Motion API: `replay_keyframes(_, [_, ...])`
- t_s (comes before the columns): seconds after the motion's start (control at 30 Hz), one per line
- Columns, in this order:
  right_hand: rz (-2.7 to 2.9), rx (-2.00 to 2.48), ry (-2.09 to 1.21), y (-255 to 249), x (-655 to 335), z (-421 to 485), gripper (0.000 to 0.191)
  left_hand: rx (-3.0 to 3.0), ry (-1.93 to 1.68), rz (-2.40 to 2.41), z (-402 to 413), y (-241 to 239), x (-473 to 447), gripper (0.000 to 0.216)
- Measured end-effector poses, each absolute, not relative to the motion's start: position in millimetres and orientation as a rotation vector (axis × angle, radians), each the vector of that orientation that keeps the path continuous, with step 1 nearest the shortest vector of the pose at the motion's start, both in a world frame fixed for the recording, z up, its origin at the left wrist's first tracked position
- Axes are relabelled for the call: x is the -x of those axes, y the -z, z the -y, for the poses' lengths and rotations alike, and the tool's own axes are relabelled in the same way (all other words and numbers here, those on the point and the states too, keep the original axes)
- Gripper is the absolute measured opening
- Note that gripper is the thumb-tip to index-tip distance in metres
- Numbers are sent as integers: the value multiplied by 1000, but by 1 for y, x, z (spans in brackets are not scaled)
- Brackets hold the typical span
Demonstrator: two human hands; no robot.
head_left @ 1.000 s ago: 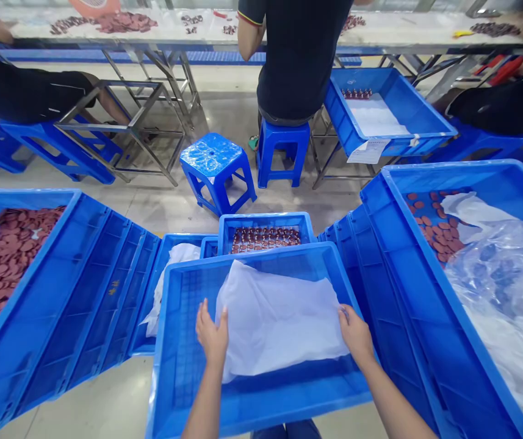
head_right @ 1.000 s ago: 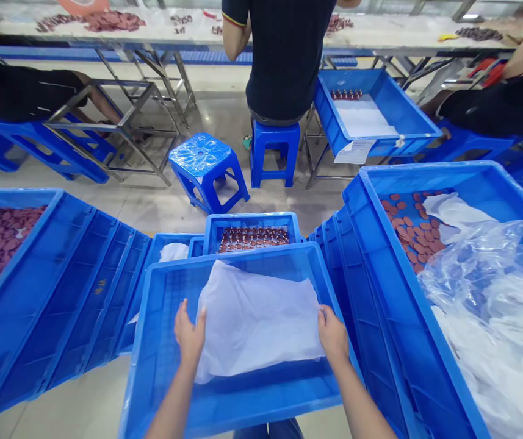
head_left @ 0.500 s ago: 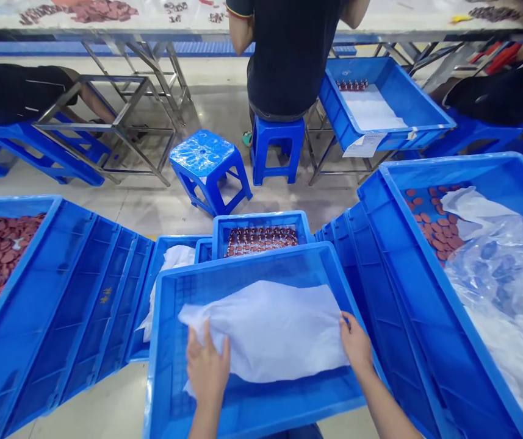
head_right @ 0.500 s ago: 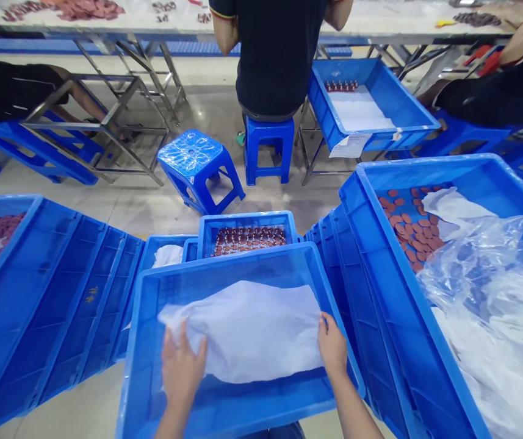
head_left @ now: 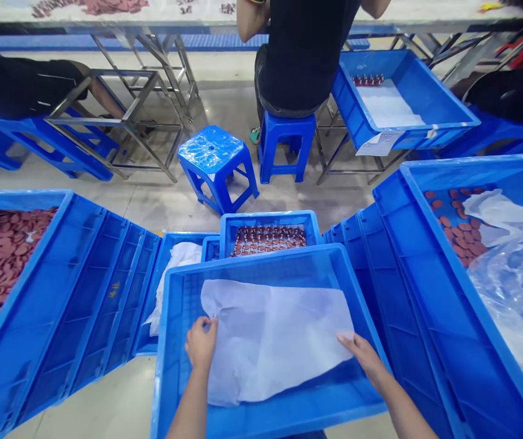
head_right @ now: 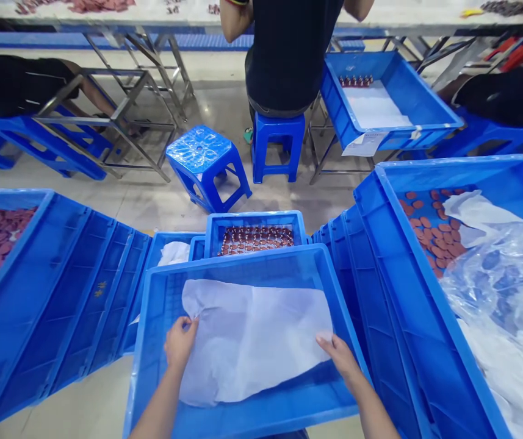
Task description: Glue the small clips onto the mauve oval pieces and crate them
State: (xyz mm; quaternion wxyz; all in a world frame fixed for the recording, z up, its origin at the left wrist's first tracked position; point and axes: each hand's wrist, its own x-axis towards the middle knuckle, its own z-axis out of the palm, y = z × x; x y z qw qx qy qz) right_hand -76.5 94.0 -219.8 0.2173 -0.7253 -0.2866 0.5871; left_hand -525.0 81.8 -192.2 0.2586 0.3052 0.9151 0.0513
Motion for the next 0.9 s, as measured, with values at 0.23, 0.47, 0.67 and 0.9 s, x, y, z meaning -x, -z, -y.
replay_keyframes(0.23, [821,2219,-1526,213,66,-100,26,-624,-175,-2629,-62,183,539,50])
replay_keyframes(0.47, [1005,1810,-1797,173,70,-99,36,-906,-193,-2759,-87,177,525,64])
replay_keyframes(0.67, [1173,1925,-1567,187,82,-107,27,-1390,14,-2450,-80,205,496,60])
replay_keyframes(0.9, [1413,2337,-861,184,68,-118,32,-1420,183,-2422,-75,233,490,65])
